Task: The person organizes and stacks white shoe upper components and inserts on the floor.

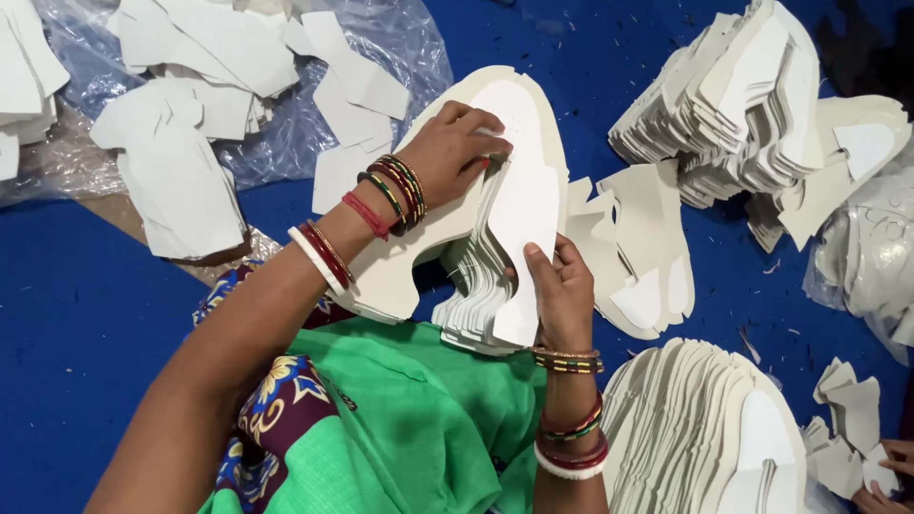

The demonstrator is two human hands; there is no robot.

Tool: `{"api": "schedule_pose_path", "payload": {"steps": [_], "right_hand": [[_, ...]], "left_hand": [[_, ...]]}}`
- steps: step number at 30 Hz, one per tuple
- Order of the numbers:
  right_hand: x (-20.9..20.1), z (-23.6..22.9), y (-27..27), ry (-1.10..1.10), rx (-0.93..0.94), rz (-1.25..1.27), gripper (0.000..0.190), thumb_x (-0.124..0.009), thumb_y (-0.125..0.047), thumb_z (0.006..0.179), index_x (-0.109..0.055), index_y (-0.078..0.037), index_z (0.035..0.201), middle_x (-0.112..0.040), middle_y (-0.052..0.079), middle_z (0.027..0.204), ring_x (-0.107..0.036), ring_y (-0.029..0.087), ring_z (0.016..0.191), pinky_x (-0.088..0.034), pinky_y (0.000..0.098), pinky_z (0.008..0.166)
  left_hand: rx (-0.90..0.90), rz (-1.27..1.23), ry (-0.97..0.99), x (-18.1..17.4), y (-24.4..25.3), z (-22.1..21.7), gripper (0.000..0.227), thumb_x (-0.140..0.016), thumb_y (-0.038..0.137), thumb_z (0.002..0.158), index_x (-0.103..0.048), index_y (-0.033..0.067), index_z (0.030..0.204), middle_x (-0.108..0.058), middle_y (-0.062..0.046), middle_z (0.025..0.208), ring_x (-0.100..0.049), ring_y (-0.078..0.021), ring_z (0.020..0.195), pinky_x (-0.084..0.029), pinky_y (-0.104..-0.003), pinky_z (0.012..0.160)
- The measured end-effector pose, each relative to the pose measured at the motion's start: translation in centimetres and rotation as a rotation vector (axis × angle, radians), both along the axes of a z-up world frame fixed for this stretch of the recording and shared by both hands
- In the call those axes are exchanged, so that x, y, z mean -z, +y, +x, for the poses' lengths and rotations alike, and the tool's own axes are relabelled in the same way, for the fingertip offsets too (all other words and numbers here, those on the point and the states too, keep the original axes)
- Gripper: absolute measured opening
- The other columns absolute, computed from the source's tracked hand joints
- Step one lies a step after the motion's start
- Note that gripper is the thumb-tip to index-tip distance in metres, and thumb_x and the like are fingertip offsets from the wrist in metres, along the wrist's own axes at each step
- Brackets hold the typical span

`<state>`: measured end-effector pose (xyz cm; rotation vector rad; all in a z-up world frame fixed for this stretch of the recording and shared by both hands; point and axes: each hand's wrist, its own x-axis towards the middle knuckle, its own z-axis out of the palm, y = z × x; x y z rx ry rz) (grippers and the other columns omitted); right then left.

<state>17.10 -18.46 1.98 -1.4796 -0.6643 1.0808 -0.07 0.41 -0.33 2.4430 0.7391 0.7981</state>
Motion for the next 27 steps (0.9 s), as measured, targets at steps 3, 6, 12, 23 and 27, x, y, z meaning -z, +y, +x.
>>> {"api": "schedule_pose_path", "payload": {"steps": [3, 6, 12, 23, 27], "right_hand": [[-0.2, -0.3, -0.1, -0.017, 0.012, 0.001, 0.03, -0.066, -0.009, 0.097, -0.06, 0.005, 0.122, -0.075, 0.012, 0.093, -0.071, 0.014, 0.069, -0.059, 0.0277, 0.062], [-0.4, -0.3, -0.1, -0.034, 0.018, -0.018, 0.03, -0.066, -0.009, 0.096, -0.06, 0.006, 0.121, -0.075, 0.012, 0.091, -0.07, 0.014, 0.068, -0.058, 0.0277, 0.061], [-0.5, -0.1, 0.1, -0.073, 0.0, -0.018, 0.028, -0.065, -0.008, 0.097, -0.061, 0.008, 0.12, -0.074, 0.012, 0.092, -0.068, 0.013, 0.067, -0.058, 0.0267, 0.062], [-0.2, -0.3, 0.0, -0.096, 0.023, -0.002, 0.026, -0.064, -0.006, 0.096, -0.062, 0.008, 0.117, -0.073, 0.012, 0.092, -0.066, 0.011, 0.066, -0.057, 0.0259, 0.061], [-0.4, -0.6, 0.2, -0.128, 0.052, -0.018, 0.025, -0.064, -0.005, 0.094, -0.062, 0.008, 0.115, -0.072, 0.01, 0.089, -0.065, 0.01, 0.067, -0.059, 0.0272, 0.061]], "left_hand": [[0.006, -0.018, -0.018, 0.2, 0.2, 0.1, 0.035, -0.061, 0.008, 0.094, -0.072, 0.0156, 0.126, -0.06, -0.004, 0.138, -0.044, -0.0322, 0.129, -0.041, -0.044, 0.112], [0.004, -0.023, -0.025, 0.2, 0.2, 0.1, 0.035, -0.06, 0.007, 0.093, -0.072, 0.0155, 0.126, -0.059, -0.004, 0.138, -0.044, -0.0327, 0.129, -0.041, -0.044, 0.111], [0.002, -0.015, -0.028, 0.4, 0.1, 0.3, 0.037, -0.061, 0.007, 0.092, -0.073, 0.0214, 0.124, -0.058, -0.004, 0.139, -0.042, -0.0334, 0.131, -0.041, -0.044, 0.112], [-0.013, 0.078, 0.02, 1.2, 0.0, 0.6, 0.04, -0.063, 0.008, 0.091, -0.077, 0.0296, 0.122, -0.056, -0.004, 0.142, -0.041, -0.0338, 0.133, -0.041, -0.045, 0.112], [-0.006, 0.079, 0.032, 0.4, -0.4, 0.3, 0.038, -0.064, 0.012, 0.089, -0.077, 0.0277, 0.121, -0.055, -0.006, 0.143, -0.04, -0.035, 0.133, -0.042, -0.047, 0.111]]}}
